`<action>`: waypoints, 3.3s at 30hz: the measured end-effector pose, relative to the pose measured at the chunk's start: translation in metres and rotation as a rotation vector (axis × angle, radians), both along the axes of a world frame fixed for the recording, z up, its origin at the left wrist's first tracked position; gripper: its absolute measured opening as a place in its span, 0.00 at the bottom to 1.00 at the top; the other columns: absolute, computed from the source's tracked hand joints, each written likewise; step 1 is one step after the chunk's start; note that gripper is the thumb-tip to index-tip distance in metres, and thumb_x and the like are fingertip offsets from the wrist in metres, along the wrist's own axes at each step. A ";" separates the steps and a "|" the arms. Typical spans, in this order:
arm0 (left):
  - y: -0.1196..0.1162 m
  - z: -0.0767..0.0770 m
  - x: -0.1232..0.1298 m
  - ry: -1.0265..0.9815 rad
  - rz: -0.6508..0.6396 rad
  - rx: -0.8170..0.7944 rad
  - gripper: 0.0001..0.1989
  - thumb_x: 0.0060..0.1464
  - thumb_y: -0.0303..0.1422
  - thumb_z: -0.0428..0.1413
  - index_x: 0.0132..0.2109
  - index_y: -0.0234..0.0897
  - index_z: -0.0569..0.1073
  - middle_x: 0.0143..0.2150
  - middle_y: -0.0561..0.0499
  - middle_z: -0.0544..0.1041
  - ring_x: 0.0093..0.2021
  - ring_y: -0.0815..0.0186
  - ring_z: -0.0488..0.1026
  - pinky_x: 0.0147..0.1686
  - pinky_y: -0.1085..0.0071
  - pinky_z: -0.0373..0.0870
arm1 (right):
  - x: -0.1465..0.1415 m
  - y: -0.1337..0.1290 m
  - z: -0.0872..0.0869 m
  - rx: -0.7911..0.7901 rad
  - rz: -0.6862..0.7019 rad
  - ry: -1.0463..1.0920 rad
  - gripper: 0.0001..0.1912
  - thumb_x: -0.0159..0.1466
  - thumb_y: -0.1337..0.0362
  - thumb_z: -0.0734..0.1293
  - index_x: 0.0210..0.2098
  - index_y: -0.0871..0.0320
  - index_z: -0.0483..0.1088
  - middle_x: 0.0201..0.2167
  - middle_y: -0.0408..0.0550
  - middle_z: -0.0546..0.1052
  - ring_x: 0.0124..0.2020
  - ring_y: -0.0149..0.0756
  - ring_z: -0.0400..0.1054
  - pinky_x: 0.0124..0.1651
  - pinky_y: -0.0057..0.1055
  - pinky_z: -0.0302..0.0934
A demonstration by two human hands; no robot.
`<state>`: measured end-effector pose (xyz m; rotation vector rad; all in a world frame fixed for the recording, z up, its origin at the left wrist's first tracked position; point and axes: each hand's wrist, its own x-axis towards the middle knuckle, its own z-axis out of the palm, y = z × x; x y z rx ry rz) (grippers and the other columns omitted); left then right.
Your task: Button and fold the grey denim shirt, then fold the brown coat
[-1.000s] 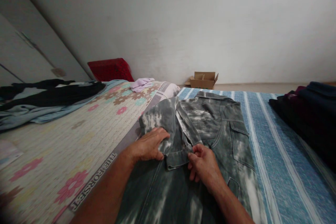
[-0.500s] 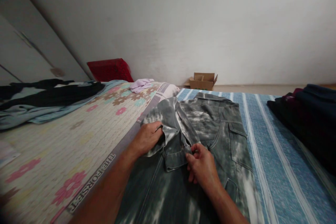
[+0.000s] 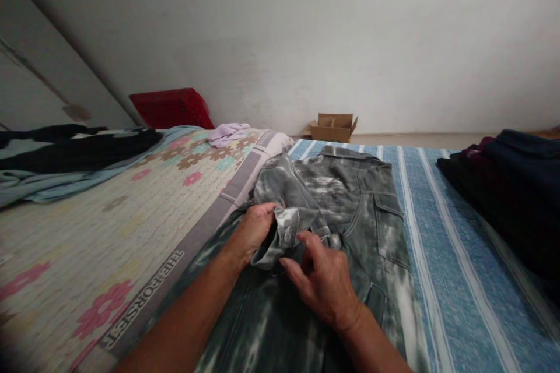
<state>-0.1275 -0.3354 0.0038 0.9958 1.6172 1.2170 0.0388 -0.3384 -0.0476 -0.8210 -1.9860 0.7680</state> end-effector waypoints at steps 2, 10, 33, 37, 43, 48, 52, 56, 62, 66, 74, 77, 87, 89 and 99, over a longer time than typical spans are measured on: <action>0.000 -0.003 0.006 -0.047 0.000 -0.019 0.07 0.41 0.34 0.54 0.29 0.34 0.70 0.19 0.56 0.68 0.20 0.69 0.66 0.20 0.75 0.58 | 0.000 -0.001 0.001 0.029 -0.002 -0.044 0.15 0.61 0.54 0.65 0.45 0.55 0.68 0.19 0.40 0.70 0.18 0.30 0.61 0.24 0.27 0.54; 0.003 -0.010 0.015 0.143 -0.006 0.017 0.07 0.47 0.32 0.52 0.35 0.36 0.69 0.24 0.55 0.71 0.24 0.68 0.69 0.25 0.74 0.63 | 0.001 0.005 0.006 -0.088 0.002 0.070 0.08 0.63 0.59 0.62 0.36 0.54 0.71 0.22 0.43 0.71 0.21 0.31 0.64 0.27 0.27 0.55; -0.012 0.018 0.024 0.568 -0.440 0.093 0.09 0.50 0.32 0.50 0.28 0.34 0.72 0.25 0.53 0.71 0.27 0.69 0.66 0.27 0.75 0.61 | 0.005 0.020 0.014 -0.982 0.066 0.647 0.14 0.51 0.56 0.72 0.25 0.59 0.67 0.10 0.38 0.68 0.08 0.25 0.57 0.12 0.21 0.50; -0.011 0.018 0.022 0.429 -0.440 0.064 0.08 0.48 0.34 0.51 0.27 0.35 0.71 0.24 0.54 0.69 0.26 0.69 0.64 0.25 0.76 0.61 | 0.005 0.020 0.014 -1.017 0.073 0.660 0.14 0.51 0.56 0.72 0.25 0.59 0.67 0.10 0.38 0.68 0.08 0.25 0.57 0.11 0.21 0.49; -0.008 0.013 0.019 0.304 -0.447 0.033 0.09 0.46 0.36 0.53 0.28 0.34 0.72 0.23 0.55 0.67 0.24 0.71 0.62 0.23 0.76 0.58 | 0.005 0.020 0.014 -1.068 0.103 0.692 0.13 0.51 0.57 0.72 0.25 0.59 0.66 0.09 0.37 0.68 0.07 0.26 0.56 0.11 0.21 0.48; -0.007 0.008 0.016 0.217 -0.441 -0.013 0.10 0.46 0.37 0.54 0.28 0.33 0.71 0.22 0.55 0.65 0.23 0.72 0.59 0.21 0.77 0.56 | 0.006 0.021 0.013 -1.070 0.122 0.694 0.13 0.51 0.58 0.71 0.26 0.59 0.67 0.09 0.38 0.68 0.07 0.26 0.56 0.11 0.21 0.48; -0.008 0.006 0.015 0.163 -0.443 -0.022 0.10 0.46 0.37 0.55 0.27 0.33 0.71 0.21 0.56 0.64 0.22 0.73 0.58 0.21 0.77 0.55 | 0.006 0.021 0.013 -1.074 0.135 0.697 0.12 0.51 0.58 0.71 0.25 0.59 0.66 0.09 0.38 0.68 0.07 0.26 0.56 0.11 0.21 0.48; -0.009 0.005 0.015 0.099 -0.433 -0.026 0.10 0.46 0.37 0.55 0.28 0.33 0.69 0.20 0.57 0.62 0.20 0.74 0.56 0.20 0.77 0.53 | 0.006 0.021 0.014 -1.078 0.142 0.703 0.13 0.51 0.58 0.71 0.26 0.59 0.66 0.09 0.37 0.68 0.07 0.26 0.56 0.11 0.21 0.48; -0.009 0.011 0.018 0.298 -0.406 0.051 0.09 0.46 0.36 0.54 0.28 0.32 0.72 0.22 0.55 0.67 0.23 0.73 0.61 0.23 0.76 0.56 | 0.005 0.021 0.012 -1.023 0.115 0.676 0.13 0.52 0.57 0.71 0.26 0.59 0.66 0.09 0.38 0.68 0.08 0.26 0.57 0.11 0.21 0.49; -0.009 0.013 0.024 0.445 -0.345 0.114 0.09 0.44 0.34 0.54 0.26 0.32 0.74 0.22 0.55 0.68 0.24 0.72 0.62 0.25 0.76 0.57 | 0.005 0.021 0.012 -1.002 0.113 0.653 0.13 0.52 0.57 0.71 0.24 0.59 0.66 0.09 0.38 0.68 0.08 0.26 0.57 0.11 0.21 0.49; -0.009 0.011 0.027 0.469 -0.301 0.071 0.11 0.46 0.34 0.52 0.24 0.31 0.72 0.20 0.56 0.64 0.22 0.73 0.59 0.22 0.76 0.53 | 0.004 0.020 0.015 -1.012 0.124 0.637 0.14 0.51 0.56 0.71 0.24 0.59 0.66 0.09 0.39 0.68 0.08 0.26 0.57 0.11 0.20 0.50; -0.009 0.012 0.025 0.424 -0.307 0.053 0.11 0.46 0.35 0.53 0.24 0.31 0.72 0.19 0.56 0.63 0.22 0.73 0.57 0.21 0.76 0.53 | 0.003 0.020 0.015 -1.025 0.126 0.634 0.14 0.50 0.56 0.71 0.24 0.59 0.66 0.09 0.40 0.69 0.08 0.26 0.57 0.11 0.20 0.51; -0.009 0.009 0.020 0.299 -0.330 0.008 0.11 0.46 0.36 0.54 0.27 0.31 0.73 0.20 0.56 0.64 0.21 0.73 0.58 0.21 0.76 0.54 | 0.003 0.021 0.014 -1.037 0.138 0.646 0.13 0.52 0.57 0.70 0.24 0.59 0.66 0.09 0.40 0.69 0.08 0.26 0.57 0.11 0.20 0.50; -0.009 0.009 0.019 0.285 -0.331 0.005 0.10 0.45 0.36 0.55 0.27 0.31 0.73 0.20 0.56 0.64 0.21 0.73 0.58 0.21 0.76 0.55 | 0.003 0.021 0.014 -1.044 0.139 0.645 0.12 0.52 0.57 0.70 0.24 0.59 0.66 0.09 0.40 0.69 0.08 0.26 0.57 0.11 0.20 0.50; -0.009 0.007 0.018 0.257 -0.345 0.023 0.09 0.46 0.35 0.55 0.27 0.32 0.73 0.21 0.55 0.66 0.21 0.73 0.59 0.20 0.77 0.55 | 0.004 0.021 0.012 -1.042 0.155 0.650 0.11 0.54 0.59 0.70 0.25 0.59 0.66 0.09 0.40 0.69 0.08 0.26 0.57 0.11 0.20 0.50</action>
